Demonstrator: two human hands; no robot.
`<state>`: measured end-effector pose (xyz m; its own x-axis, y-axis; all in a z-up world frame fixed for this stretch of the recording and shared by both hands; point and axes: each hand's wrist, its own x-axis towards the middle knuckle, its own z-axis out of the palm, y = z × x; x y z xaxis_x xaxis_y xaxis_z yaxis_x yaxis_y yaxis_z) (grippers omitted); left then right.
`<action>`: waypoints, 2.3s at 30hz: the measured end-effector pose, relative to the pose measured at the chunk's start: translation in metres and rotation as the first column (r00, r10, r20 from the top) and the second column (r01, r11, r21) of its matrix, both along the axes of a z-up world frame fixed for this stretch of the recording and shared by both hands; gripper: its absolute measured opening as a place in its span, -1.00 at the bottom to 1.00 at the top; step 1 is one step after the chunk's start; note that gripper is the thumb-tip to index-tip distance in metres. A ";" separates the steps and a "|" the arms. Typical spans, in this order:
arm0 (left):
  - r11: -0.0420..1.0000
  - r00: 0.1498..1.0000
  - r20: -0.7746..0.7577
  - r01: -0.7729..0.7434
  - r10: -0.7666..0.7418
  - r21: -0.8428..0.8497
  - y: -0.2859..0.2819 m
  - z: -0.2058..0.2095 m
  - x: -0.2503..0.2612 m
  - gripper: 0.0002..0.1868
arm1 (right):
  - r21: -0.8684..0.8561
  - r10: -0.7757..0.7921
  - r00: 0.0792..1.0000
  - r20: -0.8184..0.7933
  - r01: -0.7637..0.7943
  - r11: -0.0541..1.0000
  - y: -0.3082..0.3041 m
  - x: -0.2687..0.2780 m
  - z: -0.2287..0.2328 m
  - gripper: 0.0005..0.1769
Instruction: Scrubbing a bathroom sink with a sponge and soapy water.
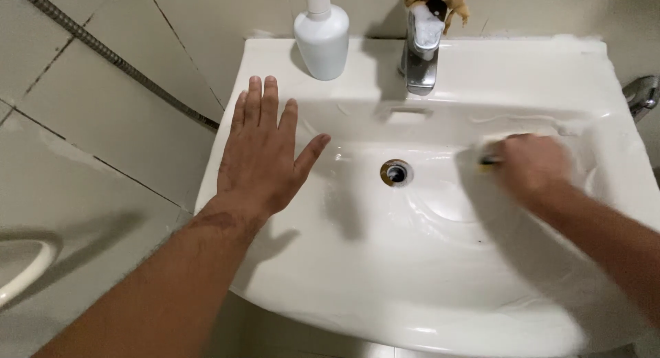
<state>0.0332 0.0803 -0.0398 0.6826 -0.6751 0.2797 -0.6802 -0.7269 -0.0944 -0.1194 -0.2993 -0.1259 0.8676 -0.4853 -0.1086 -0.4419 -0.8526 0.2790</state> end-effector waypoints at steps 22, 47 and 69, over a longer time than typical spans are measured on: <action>0.994 0.999 -0.028 0.023 -0.026 -0.107 -0.021 -0.005 -0.015 -0.13 | -0.046 -0.042 0.929 -0.368 0.027 0.999 0.034 -0.075 0.063 -0.69; 0.994 0.997 0.027 0.072 -0.070 -0.076 -0.032 -0.004 -0.001 -0.15 | 0.874 -0.935 0.276 -0.221 -0.370 -0.316 0.057 0.065 -0.016 -0.76; 0.991 0.998 0.070 0.019 -0.009 -0.136 0.004 0.003 0.020 -0.16 | 0.786 -0.869 0.089 -0.487 -0.389 -0.480 0.133 0.144 0.016 -0.63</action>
<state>0.0531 0.0841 -0.0368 0.6493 -0.6368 0.4158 -0.6857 -0.7267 -0.0423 0.0246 -0.1661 -0.1102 0.3655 -0.5340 -0.7624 0.0366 0.8267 -0.5615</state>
